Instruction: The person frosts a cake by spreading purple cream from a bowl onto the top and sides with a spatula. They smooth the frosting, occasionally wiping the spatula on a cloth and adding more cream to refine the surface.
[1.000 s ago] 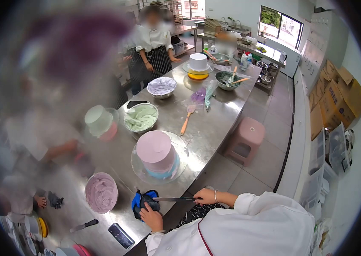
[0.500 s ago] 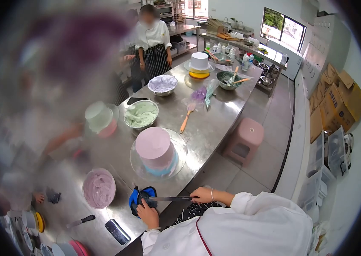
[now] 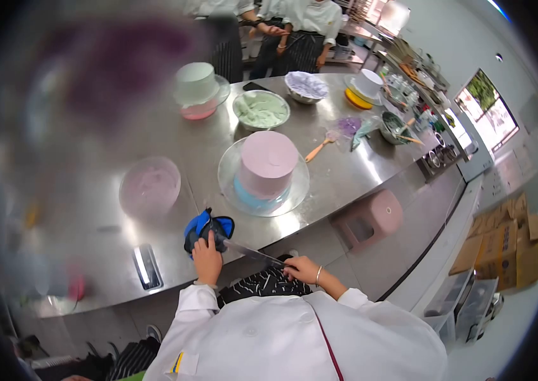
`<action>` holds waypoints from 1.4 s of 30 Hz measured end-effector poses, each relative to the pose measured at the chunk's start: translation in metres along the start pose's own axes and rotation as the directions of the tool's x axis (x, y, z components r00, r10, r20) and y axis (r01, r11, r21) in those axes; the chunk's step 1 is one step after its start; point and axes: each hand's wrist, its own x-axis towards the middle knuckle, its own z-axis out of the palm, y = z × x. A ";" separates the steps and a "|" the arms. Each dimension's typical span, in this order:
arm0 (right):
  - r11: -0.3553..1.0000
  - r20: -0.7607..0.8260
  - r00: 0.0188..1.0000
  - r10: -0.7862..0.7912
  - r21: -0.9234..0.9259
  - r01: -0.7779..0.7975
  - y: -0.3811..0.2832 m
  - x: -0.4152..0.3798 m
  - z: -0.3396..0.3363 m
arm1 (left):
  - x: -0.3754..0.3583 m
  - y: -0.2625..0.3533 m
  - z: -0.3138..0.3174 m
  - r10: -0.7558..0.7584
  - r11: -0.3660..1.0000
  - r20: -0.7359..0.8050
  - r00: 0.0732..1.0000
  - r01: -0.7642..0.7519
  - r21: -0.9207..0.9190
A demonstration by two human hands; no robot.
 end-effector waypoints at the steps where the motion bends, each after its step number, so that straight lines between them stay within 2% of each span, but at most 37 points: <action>1: 1.000 -0.018 1.000 0.021 0.012 -0.021 -0.001 0.000 0.000 | 0.001 0.000 0.000 0.019 1.000 -0.002 1.000 -0.019 0.006; 3: 1.000 0.026 1.000 0.013 -0.006 -0.012 0.001 0.000 0.005 | 0.001 -0.001 0.001 0.002 1.000 -0.012 1.000 -0.002 0.014; 6: 0.999 0.000 0.999 0.041 0.022 -0.041 -0.004 0.000 0.003 | -0.004 -0.005 0.005 0.014 1.000 -0.039 0.999 -0.014 0.002; 11: 0.994 0.048 0.997 0.068 -0.089 -0.063 -0.009 0.002 0.004 | -0.007 -0.009 0.012 0.038 0.998 -0.122 0.992 -0.043 -0.042; 13: 0.998 0.043 0.998 0.039 -0.052 -0.037 -0.009 0.002 0.005 | -0.008 -0.010 0.013 0.013 0.997 -0.131 0.991 -0.022 -0.067; 14: 0.993 0.070 0.992 0.100 -0.068 -0.096 -0.015 0.001 0.003 | -0.008 -0.011 0.012 0.021 0.997 -0.118 0.993 -0.029 -0.068; 19: 0.990 0.093 0.986 0.137 -0.041 -0.134 -0.013 0.001 0.007 | -0.012 -0.014 0.007 0.035 0.996 -0.133 0.990 -0.045 -0.075; 21: 0.995 0.113 0.992 0.047 -0.094 -0.037 -0.004 0.002 0.007 | -0.011 -0.011 -0.001 0.015 0.996 -0.093 0.996 -0.023 -0.086; 23: 0.987 0.150 0.988 0.021 -0.159 0.003 0.000 0.002 0.007 | -0.008 -0.010 0.000 0.002 0.997 -0.127 0.992 -0.012 -0.079; 25: 0.987 0.179 0.984 0.025 -0.158 0.004 -0.003 0.007 0.005 | -0.011 -0.011 -0.002 0.012 0.996 -0.106 0.994 -0.021 -0.084; 27: 0.984 0.187 0.971 0.150 -0.127 -0.128 -0.011 0.005 0.004 | -0.012 -0.013 -0.004 0.000 0.995 -0.089 0.996 -0.009 -0.100; 30: 0.988 0.169 0.982 0.088 -0.138 -0.065 -0.003 0.011 -0.005 | -0.012 -0.018 -0.010 0.042 0.975 -0.071 0.997 -0.056 -0.216; 31: 0.986 0.145 0.987 0.068 -0.158 -0.044 -0.004 0.014 -0.008 | -0.012 -0.020 -0.010 0.044 0.978 -0.076 0.996 -0.058 -0.201; 33: 0.997 0.109 0.994 -0.006 -0.075 0.015 0.007 0.020 -0.013 | -0.013 -0.025 -0.008 0.021 0.937 -0.106 0.994 -0.057 -0.345; 35: 0.998 0.125 0.991 0.052 -0.037 -0.047 -0.002 0.032 -0.014 | -0.013 -0.027 0.005 -0.064 0.894 -0.071 0.995 0.026 -0.448; 37: 0.993 0.146 0.982 0.117 0.014 -0.120 -0.004 0.048 -0.008 | -0.014 -0.032 0.008 -0.083 0.849 -0.103 0.991 0.016 -0.529; 38: 0.998 0.185 0.981 0.054 0.002 -0.055 -0.001 0.060 -0.006 | -0.015 -0.033 0.006 -0.094 0.816 -0.132 0.987 0.000 -0.578; 39: 1.000 0.220 0.976 -0.009 -0.009 0.012 0.002 0.072 -0.002 | -0.014 -0.035 0.004 -0.120 0.800 -0.114 0.986 0.028 -0.600; 41: 0.984 0.218 0.975 -0.047 0.177 0.008 0.005 0.095 0.015 | -0.015 -0.041 0.028 -0.147 0.833 -0.154 0.977 0.038 -0.552; 42: 0.965 0.240 0.969 -0.057 0.260 -0.007 0.002 0.108 0.022 | -0.016 -0.040 0.028 -0.155 0.873 -0.115 0.981 0.081 -0.481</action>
